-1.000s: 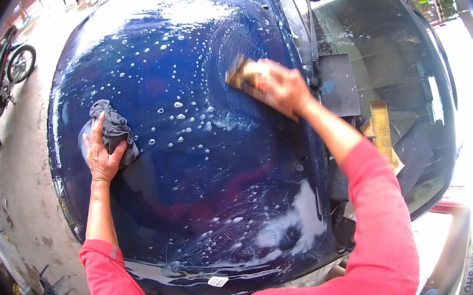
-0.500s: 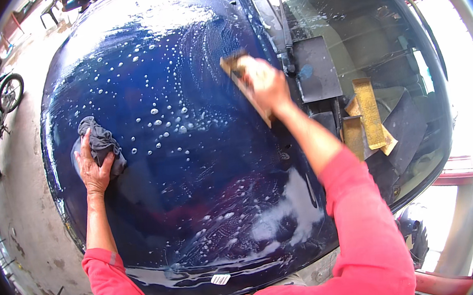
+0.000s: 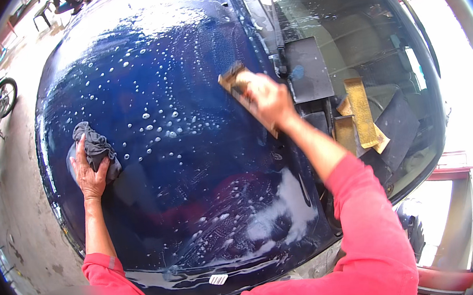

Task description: The person scrubs the hood of a dark blue car using a wooden sanding block and a dark cloth. They repeatedly apply a soapy liquid from a bucket, scrub the surface, and wipe away residue.

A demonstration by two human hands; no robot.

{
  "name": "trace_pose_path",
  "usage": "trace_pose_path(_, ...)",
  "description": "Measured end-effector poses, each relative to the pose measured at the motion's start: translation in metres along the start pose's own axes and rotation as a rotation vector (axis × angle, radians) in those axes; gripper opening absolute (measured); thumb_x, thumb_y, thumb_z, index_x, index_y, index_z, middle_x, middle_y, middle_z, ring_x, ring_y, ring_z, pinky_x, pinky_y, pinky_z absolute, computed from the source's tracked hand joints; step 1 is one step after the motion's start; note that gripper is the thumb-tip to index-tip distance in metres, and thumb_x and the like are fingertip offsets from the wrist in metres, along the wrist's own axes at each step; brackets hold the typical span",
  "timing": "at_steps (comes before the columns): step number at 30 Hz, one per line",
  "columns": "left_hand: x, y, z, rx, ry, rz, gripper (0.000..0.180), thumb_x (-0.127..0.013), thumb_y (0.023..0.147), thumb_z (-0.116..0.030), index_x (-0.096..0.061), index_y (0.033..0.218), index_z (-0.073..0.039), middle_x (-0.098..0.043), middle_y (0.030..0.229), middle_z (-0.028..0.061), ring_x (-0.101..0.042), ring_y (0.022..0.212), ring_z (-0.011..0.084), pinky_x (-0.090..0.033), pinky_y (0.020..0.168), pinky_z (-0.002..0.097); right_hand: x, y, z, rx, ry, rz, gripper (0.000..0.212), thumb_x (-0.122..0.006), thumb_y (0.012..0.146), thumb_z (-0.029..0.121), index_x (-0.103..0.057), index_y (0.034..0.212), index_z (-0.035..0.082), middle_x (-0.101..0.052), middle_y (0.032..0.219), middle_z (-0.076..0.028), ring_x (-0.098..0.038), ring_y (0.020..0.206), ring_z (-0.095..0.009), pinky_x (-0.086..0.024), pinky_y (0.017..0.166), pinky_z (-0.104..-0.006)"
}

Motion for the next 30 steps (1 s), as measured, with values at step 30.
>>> trace_pose_path(30,0.0,-0.006,0.009,0.047,-0.005,-0.001,0.098,-0.082,0.085,-0.053,-0.043,0.168,-0.02,-0.051,0.168,0.0134,-0.039,0.162,0.034,-0.018,0.131,0.0682,-0.215,0.184,0.17,0.038,0.016,0.393,0.043,-0.052,0.112,0.046,-0.072,0.132,0.015,-0.078,0.126,-0.016,-0.075,0.113,-0.038,-0.06,0.101,-0.049)
Point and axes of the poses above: each hand's wrist, its own y-axis towards the middle knuckle, its own x-axis out of the back of the hand, z = x × y, the point moved 6 cm from there along y, towards the middle knuckle
